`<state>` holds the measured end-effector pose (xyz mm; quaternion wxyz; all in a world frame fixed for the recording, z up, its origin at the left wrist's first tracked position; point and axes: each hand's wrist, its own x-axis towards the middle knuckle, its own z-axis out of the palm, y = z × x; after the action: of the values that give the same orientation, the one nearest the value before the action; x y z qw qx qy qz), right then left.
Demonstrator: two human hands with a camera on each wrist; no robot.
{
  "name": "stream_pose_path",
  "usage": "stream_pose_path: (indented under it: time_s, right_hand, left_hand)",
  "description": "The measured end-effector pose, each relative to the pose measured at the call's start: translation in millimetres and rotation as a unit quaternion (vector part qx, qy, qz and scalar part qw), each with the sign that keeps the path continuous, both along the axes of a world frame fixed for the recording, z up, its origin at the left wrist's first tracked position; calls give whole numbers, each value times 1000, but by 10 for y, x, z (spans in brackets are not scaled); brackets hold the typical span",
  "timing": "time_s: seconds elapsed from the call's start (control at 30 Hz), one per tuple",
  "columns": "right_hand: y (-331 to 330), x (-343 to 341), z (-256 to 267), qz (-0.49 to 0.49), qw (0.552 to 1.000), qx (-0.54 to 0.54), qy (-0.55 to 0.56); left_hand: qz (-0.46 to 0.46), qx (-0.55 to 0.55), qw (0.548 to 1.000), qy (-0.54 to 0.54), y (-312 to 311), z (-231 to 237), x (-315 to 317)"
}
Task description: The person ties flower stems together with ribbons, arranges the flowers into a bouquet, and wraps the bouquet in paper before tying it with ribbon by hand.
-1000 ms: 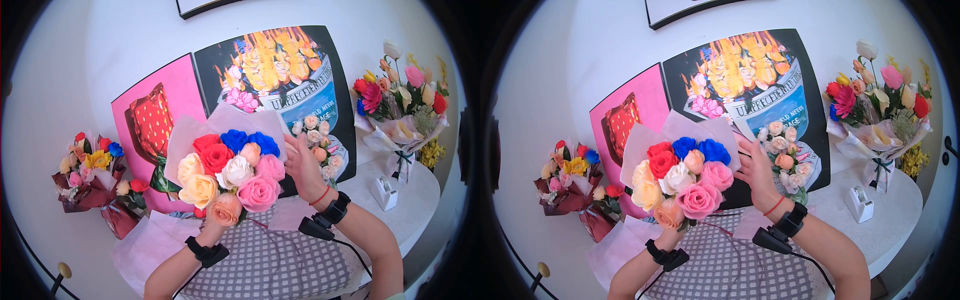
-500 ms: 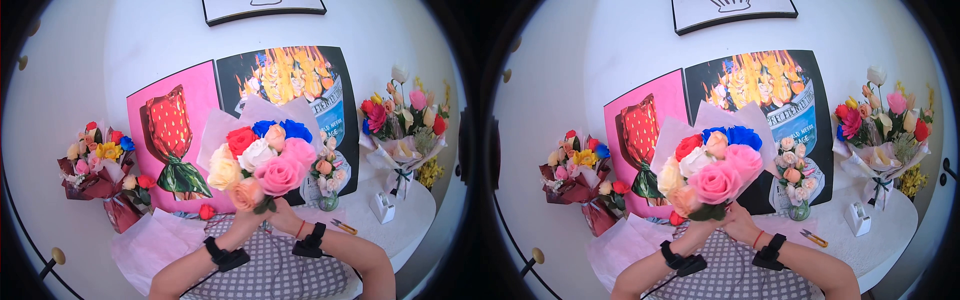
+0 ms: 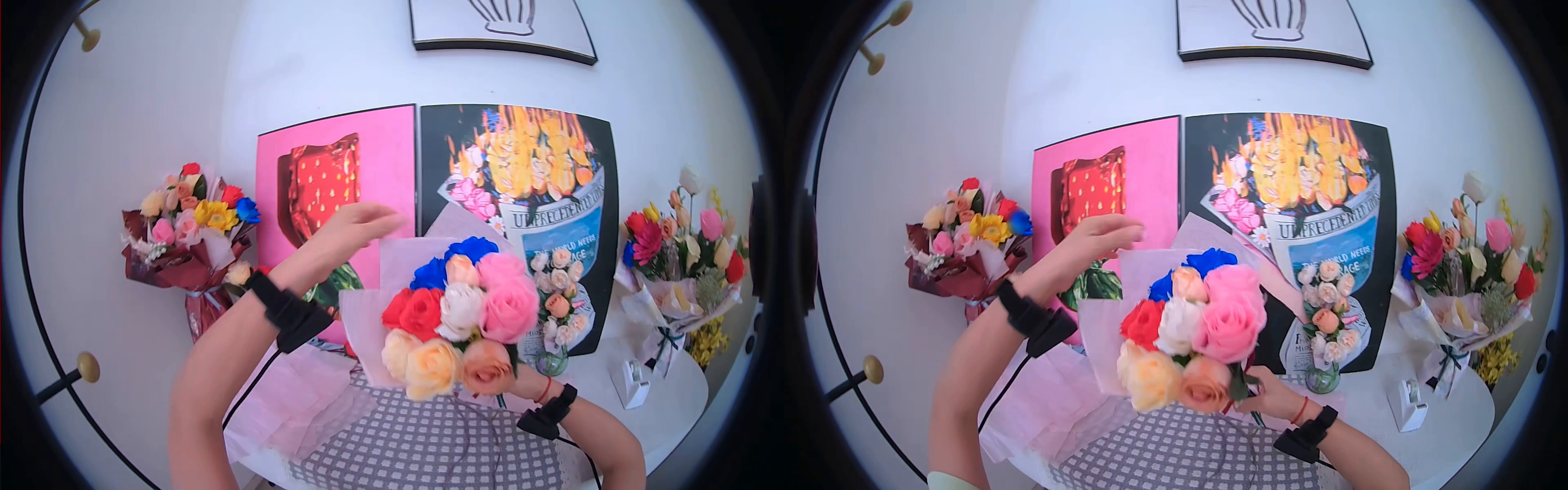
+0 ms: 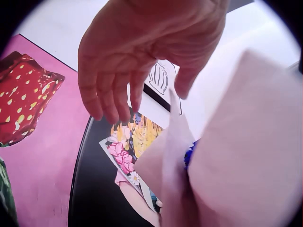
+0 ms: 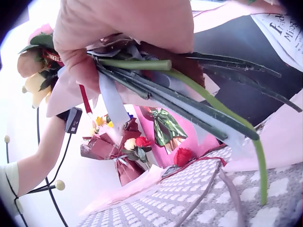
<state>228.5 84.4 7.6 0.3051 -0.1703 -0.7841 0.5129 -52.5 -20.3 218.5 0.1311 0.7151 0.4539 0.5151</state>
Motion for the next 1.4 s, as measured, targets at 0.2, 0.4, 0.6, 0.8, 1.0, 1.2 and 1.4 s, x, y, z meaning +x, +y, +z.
stream_pose_path:
  time_s: [0.2,0.4,0.6,0.8,1.0,1.2,1.4]
  right_hand:
    - [-393,-81,336,41,980,188,48]
    - [-237,-35,262,43,998,-19,-45]
    - [-370,-132,327,52,997,47,-15]
    - [-379,-172,332,44,998,41,6]
    - [-559,-96,581,35,999,26,-13]
    - [-731,89,685,21,997,-71,-35]
    - [-745,245,414,-28,981,-183,-64]
  left_hand:
    - [-45,-58,976,203,-44,157,182]
    - [36,88,963,253,-89,195,258]
    - [3,88,971,221,-109,211,238]
    - [-34,78,979,185,-80,185,118]
    - [0,55,998,36,-178,15,-244]
    - [38,43,998,-10,-273,-271,-446]
    - [26,17,997,-75,-145,-665,-522]
